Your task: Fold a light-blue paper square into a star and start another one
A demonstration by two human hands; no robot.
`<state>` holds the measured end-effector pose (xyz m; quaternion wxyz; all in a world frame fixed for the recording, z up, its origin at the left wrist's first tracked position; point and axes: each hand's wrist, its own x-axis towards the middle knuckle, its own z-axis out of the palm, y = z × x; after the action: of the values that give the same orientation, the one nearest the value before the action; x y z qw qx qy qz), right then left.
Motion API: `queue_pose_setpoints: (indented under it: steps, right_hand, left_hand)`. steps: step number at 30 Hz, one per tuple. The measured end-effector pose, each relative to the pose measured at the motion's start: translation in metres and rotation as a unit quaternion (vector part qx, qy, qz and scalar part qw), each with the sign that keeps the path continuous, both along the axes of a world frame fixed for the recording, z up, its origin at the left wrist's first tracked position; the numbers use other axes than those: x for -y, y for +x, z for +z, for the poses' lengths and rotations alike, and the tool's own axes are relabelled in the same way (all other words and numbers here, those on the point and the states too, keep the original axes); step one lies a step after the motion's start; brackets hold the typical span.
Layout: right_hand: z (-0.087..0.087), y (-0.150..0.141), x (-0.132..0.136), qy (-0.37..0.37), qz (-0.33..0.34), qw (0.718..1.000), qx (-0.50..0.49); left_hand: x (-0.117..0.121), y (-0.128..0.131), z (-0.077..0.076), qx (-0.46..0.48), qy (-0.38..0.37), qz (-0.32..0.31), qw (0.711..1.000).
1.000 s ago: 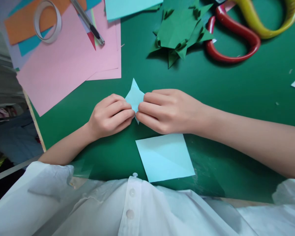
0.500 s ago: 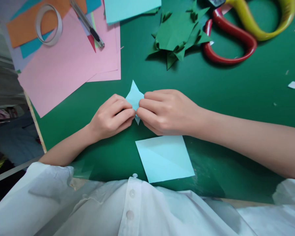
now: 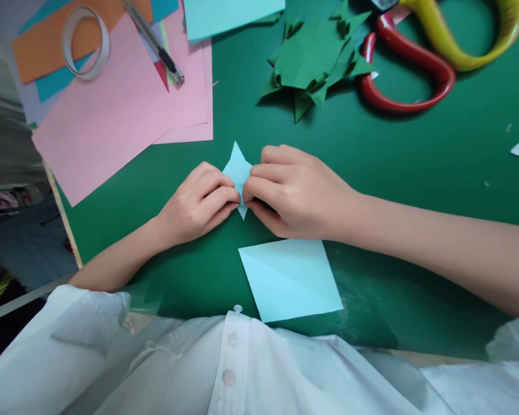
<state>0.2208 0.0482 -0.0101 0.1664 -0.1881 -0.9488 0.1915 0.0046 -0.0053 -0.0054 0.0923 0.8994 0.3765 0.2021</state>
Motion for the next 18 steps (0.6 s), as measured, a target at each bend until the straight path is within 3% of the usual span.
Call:
queue_pose_setpoints:
  steps: [10,18]
  right_hand:
    - [-0.0007,-0.001,0.0026,0.043,-0.013,0.999,-0.027]
    - [0.0,-0.0027,0.0082,-0.005,-0.074,0.995,-0.066]
  left_hand:
    - [0.0028,0.0049,0.0011,-0.048,0.013,0.009,0.999]
    - [0.0064,0.0082,0.003,-0.044,-0.029,0.055,0.997]
